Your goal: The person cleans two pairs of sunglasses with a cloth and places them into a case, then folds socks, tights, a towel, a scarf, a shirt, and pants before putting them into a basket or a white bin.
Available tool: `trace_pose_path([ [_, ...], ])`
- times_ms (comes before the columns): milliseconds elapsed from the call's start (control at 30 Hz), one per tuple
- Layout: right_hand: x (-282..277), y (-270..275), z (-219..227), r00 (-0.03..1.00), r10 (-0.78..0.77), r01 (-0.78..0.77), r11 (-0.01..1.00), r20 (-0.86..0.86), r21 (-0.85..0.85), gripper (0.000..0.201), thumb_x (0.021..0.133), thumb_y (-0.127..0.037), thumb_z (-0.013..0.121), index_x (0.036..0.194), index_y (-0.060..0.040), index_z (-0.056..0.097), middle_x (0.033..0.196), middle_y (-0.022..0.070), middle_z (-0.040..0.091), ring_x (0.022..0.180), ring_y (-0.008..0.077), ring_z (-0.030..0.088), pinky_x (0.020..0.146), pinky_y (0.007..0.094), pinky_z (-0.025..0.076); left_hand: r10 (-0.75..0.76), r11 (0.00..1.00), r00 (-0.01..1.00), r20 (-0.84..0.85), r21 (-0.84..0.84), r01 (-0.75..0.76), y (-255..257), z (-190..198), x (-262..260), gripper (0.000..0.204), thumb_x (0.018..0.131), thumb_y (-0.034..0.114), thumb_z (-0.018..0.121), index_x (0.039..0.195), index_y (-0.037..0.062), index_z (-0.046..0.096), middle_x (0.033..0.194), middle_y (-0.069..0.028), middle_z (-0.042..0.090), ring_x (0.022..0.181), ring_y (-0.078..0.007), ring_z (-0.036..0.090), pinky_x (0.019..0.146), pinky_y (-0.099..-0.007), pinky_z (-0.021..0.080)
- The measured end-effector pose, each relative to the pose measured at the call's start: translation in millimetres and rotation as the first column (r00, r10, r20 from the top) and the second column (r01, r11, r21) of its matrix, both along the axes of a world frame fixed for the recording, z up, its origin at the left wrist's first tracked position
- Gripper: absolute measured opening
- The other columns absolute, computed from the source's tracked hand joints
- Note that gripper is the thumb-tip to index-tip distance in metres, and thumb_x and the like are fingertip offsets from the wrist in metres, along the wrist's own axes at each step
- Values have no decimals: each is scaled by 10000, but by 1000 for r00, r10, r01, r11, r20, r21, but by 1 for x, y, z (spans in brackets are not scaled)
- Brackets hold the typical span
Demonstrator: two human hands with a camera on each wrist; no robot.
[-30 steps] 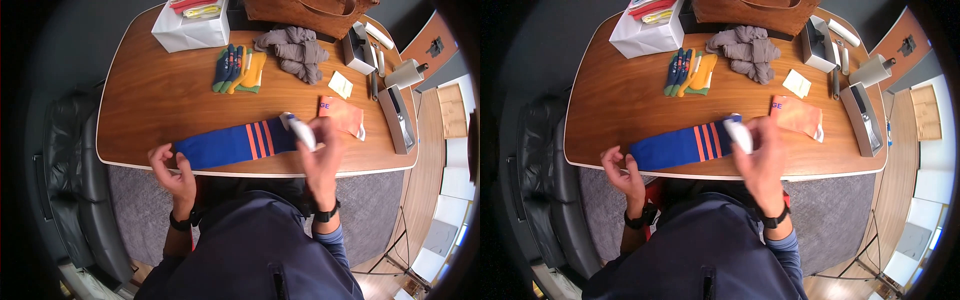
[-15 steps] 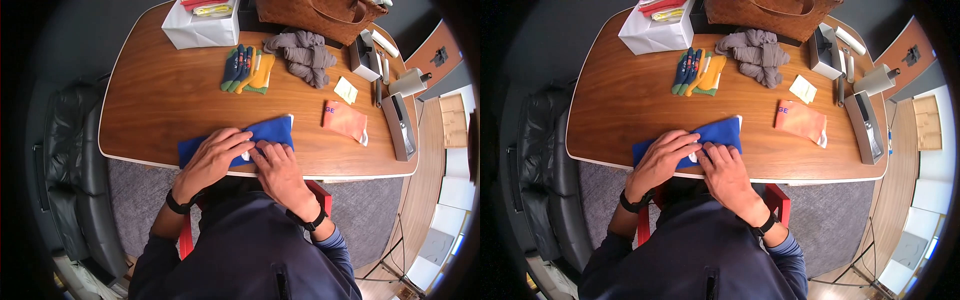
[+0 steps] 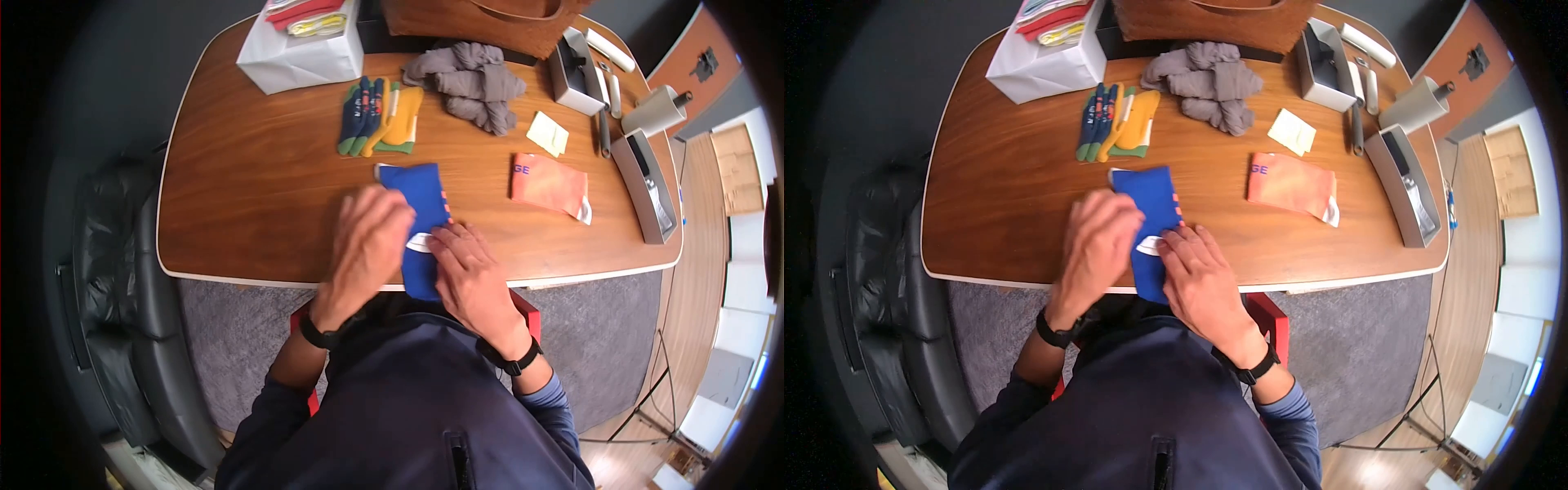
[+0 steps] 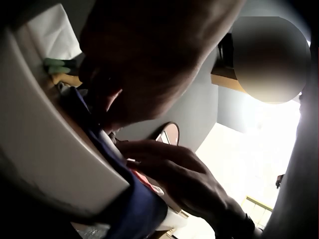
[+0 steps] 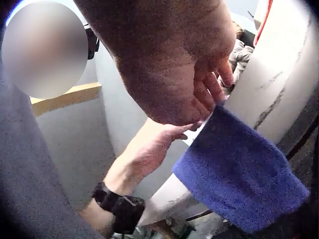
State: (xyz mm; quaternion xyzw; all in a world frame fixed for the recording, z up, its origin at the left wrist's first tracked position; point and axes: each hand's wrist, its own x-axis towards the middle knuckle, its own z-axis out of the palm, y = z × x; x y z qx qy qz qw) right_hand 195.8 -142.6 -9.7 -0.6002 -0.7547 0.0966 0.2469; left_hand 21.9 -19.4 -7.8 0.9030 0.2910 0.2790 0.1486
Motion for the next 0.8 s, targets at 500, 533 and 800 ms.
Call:
trace_pose_path([
  [500, -11, 11, 13, 999, 7, -6, 1000, 48, -23, 351, 850, -106, 639, 1189, -36, 697, 1270, 152, 633, 1263, 315, 553, 1035, 424, 446, 528, 774, 845, -79, -365, -517, 34, -12, -59, 259, 800, 85, 749, 976, 7, 577, 863, -196, 650, 804, -379, 645, 743, -430, 511],
  [533, -8, 3, 12, 999, 49, -47, 996, 20, -79, 344, 843, -99, 647, 1177, -37, 705, 1267, 149, 639, 1252, 313, 562, 1034, 426, 448, 558, 757, 828, -57, -374, -536, 32, -12, -65, 263, 802, 72, 750, 999, 8, 589, 877, -193, 660, 812, -369, 654, 758, -422, 519],
  [800, 10, 5, -2, 994, -69, 61, 994, 89, 87, 385, 801, -59, 677, 1182, -14, 709, 1324, 163, 643, 1281, 359, 561, 1099, 516, 430, 624, 667, 745, 235, -658, -350, 24, -12, -94, 408, 854, -49, 731, 1248, -24, 628, 1053, -72, 681, 961, -146, 648, 861, -285, 525],
])
